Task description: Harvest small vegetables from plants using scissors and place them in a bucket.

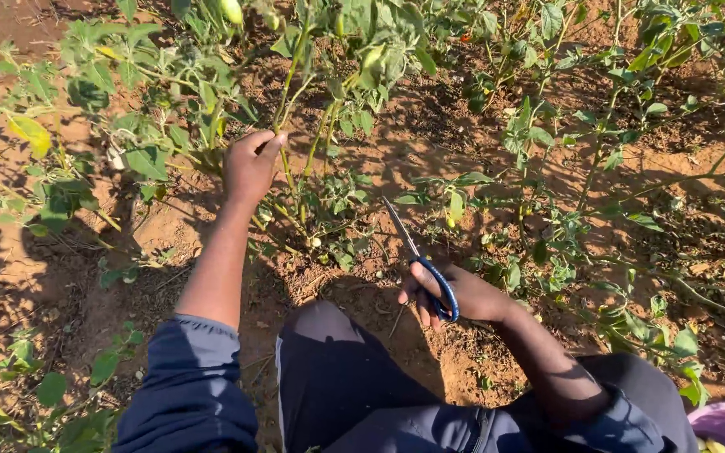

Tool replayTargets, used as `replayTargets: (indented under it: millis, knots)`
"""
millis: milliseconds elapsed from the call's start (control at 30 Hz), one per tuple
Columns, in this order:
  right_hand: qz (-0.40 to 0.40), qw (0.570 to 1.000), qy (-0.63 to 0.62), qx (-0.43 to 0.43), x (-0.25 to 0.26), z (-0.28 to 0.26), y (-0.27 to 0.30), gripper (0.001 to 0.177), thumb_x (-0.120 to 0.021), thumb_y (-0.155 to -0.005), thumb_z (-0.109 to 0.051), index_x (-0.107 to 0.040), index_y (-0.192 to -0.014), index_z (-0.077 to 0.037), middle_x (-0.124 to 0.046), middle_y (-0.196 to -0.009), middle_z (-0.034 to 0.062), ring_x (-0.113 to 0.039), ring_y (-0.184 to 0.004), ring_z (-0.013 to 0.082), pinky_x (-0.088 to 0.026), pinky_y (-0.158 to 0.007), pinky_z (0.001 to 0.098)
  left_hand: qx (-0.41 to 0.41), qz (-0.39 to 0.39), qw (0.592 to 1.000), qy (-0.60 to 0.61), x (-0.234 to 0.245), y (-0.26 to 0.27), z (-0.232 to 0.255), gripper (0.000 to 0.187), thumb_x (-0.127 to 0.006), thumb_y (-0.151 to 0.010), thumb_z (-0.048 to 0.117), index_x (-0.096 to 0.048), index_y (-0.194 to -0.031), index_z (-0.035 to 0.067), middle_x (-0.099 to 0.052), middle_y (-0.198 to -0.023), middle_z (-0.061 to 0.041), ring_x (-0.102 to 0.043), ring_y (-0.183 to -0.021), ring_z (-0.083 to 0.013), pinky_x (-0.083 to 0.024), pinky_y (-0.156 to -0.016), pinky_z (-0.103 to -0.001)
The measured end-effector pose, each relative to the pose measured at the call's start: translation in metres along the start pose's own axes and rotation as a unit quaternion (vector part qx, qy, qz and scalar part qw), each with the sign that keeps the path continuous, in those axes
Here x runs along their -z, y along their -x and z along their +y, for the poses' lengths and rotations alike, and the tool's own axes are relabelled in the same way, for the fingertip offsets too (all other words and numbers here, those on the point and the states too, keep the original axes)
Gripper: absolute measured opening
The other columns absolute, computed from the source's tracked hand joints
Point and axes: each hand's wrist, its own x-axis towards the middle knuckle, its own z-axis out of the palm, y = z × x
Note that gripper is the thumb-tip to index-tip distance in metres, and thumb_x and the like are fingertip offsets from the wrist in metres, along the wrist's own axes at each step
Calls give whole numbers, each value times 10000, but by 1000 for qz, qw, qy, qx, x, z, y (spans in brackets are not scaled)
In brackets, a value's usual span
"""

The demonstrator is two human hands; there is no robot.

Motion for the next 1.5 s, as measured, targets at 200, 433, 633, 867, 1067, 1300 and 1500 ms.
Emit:
replayTargets:
  millis: [200, 433, 633, 867, 1067, 1300, 1500]
  knots:
    - [12, 999, -9, -33, -7, -4, -8, 751, -353, -935, -678, -766, -1077, -67, -727, -650, 58, -730, -582, 139, -584, -576, 280, -22, -55, 997, 50, -10, -2, -14, 339, -645, -1022, 406, -776, -1034, 93, -731, -790, -34, -681, -704, -121, -516, -655, -299]
    - [17, 998, -59, -8, -8, 17, -24, 731, -439, -928, -659, -704, -1178, -24, -749, -747, 83, -753, -669, 168, -614, -657, 320, 17, -57, 997, 40, -7, 5, -4, 362, -637, -1015, 442, -779, -1022, 109, -687, -706, -13, -642, -645, -120, -493, -615, -297]
    - [14, 999, -44, 14, -5, 15, -22, 737, -431, -927, -663, -690, -1182, -22, -746, -739, 94, -757, -697, 167, -625, -687, 331, -15, -66, 998, -20, -11, 13, -1, 329, -611, -1033, 413, -769, -1029, 124, -656, -676, -14, -599, -586, -141, -455, -568, -350]
    - [33, 999, -5, -5, 2, 31, -28, 818, -427, -962, -678, -715, -1101, 74, -804, -802, 75, -789, -768, 155, -624, -729, 314, -74, -47, 996, -34, -12, 34, 23, 331, -635, -1031, 381, -729, -968, 71, -626, -650, -84, -601, -569, -224, -467, -589, -386]
    - [26, 994, -77, 72, 7, 7, -11, 748, -404, -929, -662, -660, -1215, -20, -750, -764, 87, -746, -721, 173, -610, -705, 342, -142, -28, 989, -25, -23, 40, 23, 306, -665, -1025, 336, -723, -978, 39, -691, -767, -111, -664, -652, -249, -506, -629, -396]
    - [68, 984, -100, 132, 18, 6, 2, 704, -394, -966, -651, -689, -1201, -56, -740, -741, 68, -729, -709, 148, -588, -719, 301, -162, -82, 983, -33, -52, 51, 37, 255, -679, -994, 319, -779, -1017, 86, -743, -815, -121, -715, -682, -268, -551, -637, -426]
    - [208, 970, -71, 103, 27, 15, 14, 540, -539, -980, -521, -711, -878, -19, -704, -638, 93, -693, -558, 151, -531, -516, 303, -57, -162, 967, -190, -112, 52, 23, 256, -657, -992, 332, -738, -1051, 96, -734, -818, -158, -727, -731, -305, -576, -695, -438]
